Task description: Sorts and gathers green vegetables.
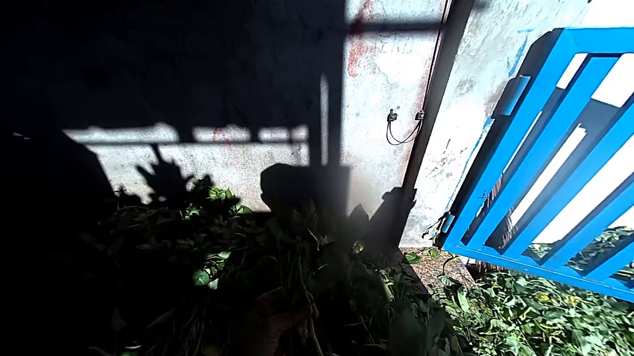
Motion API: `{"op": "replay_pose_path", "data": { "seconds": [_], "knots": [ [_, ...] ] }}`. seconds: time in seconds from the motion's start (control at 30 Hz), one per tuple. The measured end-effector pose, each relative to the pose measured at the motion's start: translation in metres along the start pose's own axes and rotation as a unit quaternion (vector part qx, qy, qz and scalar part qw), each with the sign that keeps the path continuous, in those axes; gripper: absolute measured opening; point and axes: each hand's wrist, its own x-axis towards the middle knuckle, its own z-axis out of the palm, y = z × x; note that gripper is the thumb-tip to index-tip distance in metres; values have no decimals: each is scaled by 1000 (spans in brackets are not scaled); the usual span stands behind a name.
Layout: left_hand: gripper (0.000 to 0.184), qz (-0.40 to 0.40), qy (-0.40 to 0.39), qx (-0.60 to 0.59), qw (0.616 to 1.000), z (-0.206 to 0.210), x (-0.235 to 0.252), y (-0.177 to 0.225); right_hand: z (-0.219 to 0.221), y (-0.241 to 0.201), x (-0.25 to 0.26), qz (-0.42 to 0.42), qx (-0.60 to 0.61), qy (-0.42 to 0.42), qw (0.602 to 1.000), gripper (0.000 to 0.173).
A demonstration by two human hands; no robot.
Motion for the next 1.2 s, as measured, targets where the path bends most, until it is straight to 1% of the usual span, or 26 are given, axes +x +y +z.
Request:
{"op": "replay_pose_path", "data": {
  "seconds": [0.1, 0.13, 0.2, 0.27, 0.33, 0.43, 0.53, 0.63, 0.73, 0.9, 1.07, 1.2],
  "knots": [
    [14, -4, 8, 21, 1000, 4, 0, -5, 26, -5, 7, -56, -100, -5, 993, 16],
    [15, -5, 14, 34, 999, 6, 0, -7, 31, -3, 11, -62, -111, -15, 992, 14],
    [17, -12, 19, 82, 996, 10, -1, -11, 40, 4, 19, -51, -97, -25, 994, 18],
    [18, -24, 24, 125, 992, 12, -1, -15, 42, 13, 24, -33, -85, -11, 996, 18],
    [18, -32, 49, 117, 991, 14, -2, -15, 37, 19, 26, 0, -58, 7, 998, 14],
    [18, -21, 129, 71, 989, 11, 0, -10, 25, 18, 26, 49, -6, 33, 998, 11],
    [16, 3, 224, 49, 973, 5, 5, -1, 12, 14, 27, 61, 59, 28, 996, 11],
    [13, 33, 263, 52, 963, 1, 7, 5, 2, 15, 29, 63, 78, 16, 995, 13],
    [12, 45, 265, 80, 960, 4, 5, 11, -1, 17, 28, 66, 82, 16, 994, 15],
    [16, 26, 241, 105, 965, 11, 3, 8, 3, 20, 27, 67, 84, 16, 994, 16],
    [19, -14, 192, 107, 975, 23, -2, -11, 15, 25, 28, 75, 38, 26, 996, 12],
    [11, -13, 178, 111, 978, 29, -3, -31, 31, 26, 31, 81, 22, 60, 995, 11]
  ]
}}
